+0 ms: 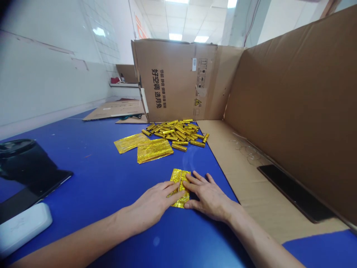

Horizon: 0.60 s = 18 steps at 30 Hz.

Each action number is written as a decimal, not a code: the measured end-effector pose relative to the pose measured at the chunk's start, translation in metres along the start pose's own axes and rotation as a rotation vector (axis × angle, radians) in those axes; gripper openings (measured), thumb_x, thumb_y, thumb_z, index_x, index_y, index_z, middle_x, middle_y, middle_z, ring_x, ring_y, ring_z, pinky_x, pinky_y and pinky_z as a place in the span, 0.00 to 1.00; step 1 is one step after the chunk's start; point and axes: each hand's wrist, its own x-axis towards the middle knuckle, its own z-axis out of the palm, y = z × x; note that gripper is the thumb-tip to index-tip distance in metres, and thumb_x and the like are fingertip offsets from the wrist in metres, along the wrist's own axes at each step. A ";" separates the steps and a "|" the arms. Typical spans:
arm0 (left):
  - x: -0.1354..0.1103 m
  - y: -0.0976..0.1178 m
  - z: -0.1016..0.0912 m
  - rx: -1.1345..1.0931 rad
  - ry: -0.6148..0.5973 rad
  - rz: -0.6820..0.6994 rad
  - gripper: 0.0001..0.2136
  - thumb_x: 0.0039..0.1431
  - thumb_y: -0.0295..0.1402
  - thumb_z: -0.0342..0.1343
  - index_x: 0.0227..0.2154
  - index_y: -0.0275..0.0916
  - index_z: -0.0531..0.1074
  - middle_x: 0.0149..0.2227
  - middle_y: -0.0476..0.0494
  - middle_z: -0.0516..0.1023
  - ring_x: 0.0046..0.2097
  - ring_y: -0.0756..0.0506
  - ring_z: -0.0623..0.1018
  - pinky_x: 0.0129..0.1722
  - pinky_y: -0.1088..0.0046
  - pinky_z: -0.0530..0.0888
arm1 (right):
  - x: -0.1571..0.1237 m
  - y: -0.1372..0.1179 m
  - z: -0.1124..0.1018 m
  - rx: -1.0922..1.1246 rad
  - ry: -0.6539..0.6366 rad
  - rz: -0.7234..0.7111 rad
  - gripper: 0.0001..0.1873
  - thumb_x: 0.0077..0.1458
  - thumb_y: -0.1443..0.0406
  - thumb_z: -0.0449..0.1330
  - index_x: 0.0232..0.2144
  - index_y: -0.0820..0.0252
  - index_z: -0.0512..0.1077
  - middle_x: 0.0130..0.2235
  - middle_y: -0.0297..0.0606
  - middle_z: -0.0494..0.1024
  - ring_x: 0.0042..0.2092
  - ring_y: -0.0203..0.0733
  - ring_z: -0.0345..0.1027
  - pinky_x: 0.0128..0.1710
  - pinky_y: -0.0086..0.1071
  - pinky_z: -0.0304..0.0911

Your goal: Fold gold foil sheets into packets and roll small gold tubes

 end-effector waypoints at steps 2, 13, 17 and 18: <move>0.000 0.000 0.000 0.006 -0.001 -0.004 0.17 0.56 0.26 0.42 0.50 0.39 0.58 0.49 0.41 0.65 0.51 0.42 0.63 0.47 0.64 0.63 | 0.000 -0.001 -0.001 0.004 -0.005 0.001 0.35 0.48 0.46 0.48 0.56 0.50 0.49 0.60 0.39 0.47 0.60 0.50 0.33 0.53 0.56 0.31; 0.000 -0.002 0.001 0.023 -0.022 -0.001 0.18 0.56 0.25 0.41 0.50 0.38 0.58 0.49 0.40 0.65 0.51 0.42 0.64 0.47 0.64 0.63 | 0.002 -0.005 0.002 -0.006 -0.017 0.087 0.31 0.53 0.51 0.45 0.57 0.53 0.47 0.60 0.40 0.44 0.60 0.47 0.32 0.54 0.54 0.31; -0.002 -0.002 -0.009 0.013 0.001 -0.011 0.22 0.53 0.22 0.43 0.53 0.37 0.53 0.52 0.39 0.61 0.52 0.43 0.62 0.48 0.66 0.62 | 0.002 -0.005 0.001 -0.009 -0.025 0.091 0.32 0.53 0.50 0.45 0.57 0.53 0.46 0.61 0.39 0.43 0.60 0.47 0.31 0.54 0.54 0.31; -0.004 -0.001 -0.013 0.017 0.017 -0.010 0.22 0.53 0.22 0.43 0.53 0.36 0.54 0.53 0.38 0.60 0.53 0.43 0.61 0.49 0.66 0.61 | 0.002 -0.005 0.001 -0.007 -0.028 0.092 0.32 0.53 0.50 0.45 0.57 0.53 0.46 0.61 0.39 0.43 0.60 0.47 0.31 0.54 0.54 0.31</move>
